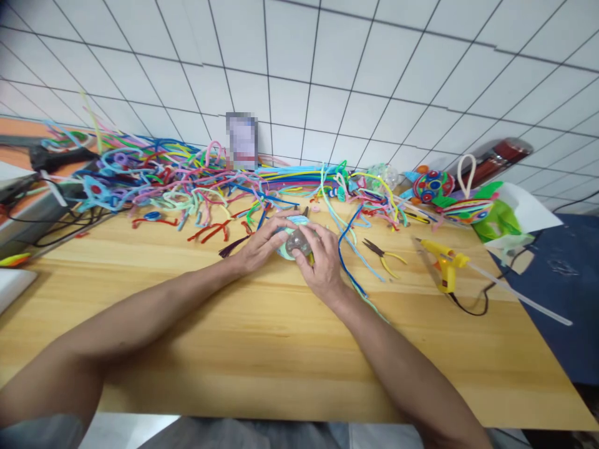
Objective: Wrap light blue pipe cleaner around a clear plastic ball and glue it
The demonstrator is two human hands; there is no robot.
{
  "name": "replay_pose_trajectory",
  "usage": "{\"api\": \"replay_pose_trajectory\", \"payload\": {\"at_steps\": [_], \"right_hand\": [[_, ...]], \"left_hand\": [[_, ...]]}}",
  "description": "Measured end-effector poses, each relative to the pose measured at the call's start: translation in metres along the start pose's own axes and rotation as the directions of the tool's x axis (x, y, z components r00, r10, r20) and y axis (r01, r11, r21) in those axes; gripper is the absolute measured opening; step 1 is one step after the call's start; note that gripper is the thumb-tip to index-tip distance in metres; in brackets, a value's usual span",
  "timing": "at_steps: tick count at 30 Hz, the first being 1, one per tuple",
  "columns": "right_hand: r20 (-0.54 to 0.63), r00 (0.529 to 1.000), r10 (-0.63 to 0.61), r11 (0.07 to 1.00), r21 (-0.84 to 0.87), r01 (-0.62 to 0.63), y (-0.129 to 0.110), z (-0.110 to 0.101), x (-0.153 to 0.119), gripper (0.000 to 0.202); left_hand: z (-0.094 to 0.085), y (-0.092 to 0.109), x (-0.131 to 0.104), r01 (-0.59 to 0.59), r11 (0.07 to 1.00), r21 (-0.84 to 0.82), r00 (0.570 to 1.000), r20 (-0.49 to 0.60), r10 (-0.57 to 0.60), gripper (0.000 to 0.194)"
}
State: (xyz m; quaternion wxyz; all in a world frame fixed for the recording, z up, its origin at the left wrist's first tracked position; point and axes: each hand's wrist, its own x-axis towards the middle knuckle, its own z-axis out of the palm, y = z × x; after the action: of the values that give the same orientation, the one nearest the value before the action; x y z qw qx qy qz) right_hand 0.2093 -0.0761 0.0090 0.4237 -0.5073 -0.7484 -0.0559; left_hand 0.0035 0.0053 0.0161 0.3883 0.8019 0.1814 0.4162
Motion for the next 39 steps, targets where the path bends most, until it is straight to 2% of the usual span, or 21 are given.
{"api": "replay_pose_trajectory", "payload": {"at_steps": [10,15,25,29,36,39], "right_hand": [[0.028,1.000,-0.011,0.998,0.058,0.010,-0.003,0.000,0.000,0.056],[0.045,0.999,-0.011,0.999,0.039,0.009,-0.005,-0.003,0.000,0.057],[-0.012,0.998,-0.060,0.997,0.038,0.060,-0.006,-0.005,0.002,0.059],[-0.008,0.999,-0.046,0.999,0.020,0.046,-0.006,-0.006,0.000,0.068],[0.036,0.996,-0.076,0.997,-0.021,0.077,-0.010,-0.011,0.003,0.057],[0.036,0.997,-0.075,0.996,-0.044,0.076,-0.011,-0.012,0.003,0.055]], "left_hand": [[-0.003,0.012,-0.002,0.049,0.999,0.017,0.999,0.006,-0.049,0.032],[-0.003,0.009,-0.004,0.049,0.999,-0.002,0.999,0.007,-0.049,0.030],[-0.003,0.005,-0.003,0.002,1.000,0.006,1.000,0.006,-0.002,0.032],[-0.003,0.004,-0.003,0.001,1.000,0.015,1.000,0.013,-0.002,0.030],[-0.003,0.004,-0.003,-0.001,1.000,-0.025,1.000,0.024,0.002,0.029],[-0.002,0.007,-0.004,0.064,0.993,-0.098,0.998,0.028,-0.062,0.033]]}}
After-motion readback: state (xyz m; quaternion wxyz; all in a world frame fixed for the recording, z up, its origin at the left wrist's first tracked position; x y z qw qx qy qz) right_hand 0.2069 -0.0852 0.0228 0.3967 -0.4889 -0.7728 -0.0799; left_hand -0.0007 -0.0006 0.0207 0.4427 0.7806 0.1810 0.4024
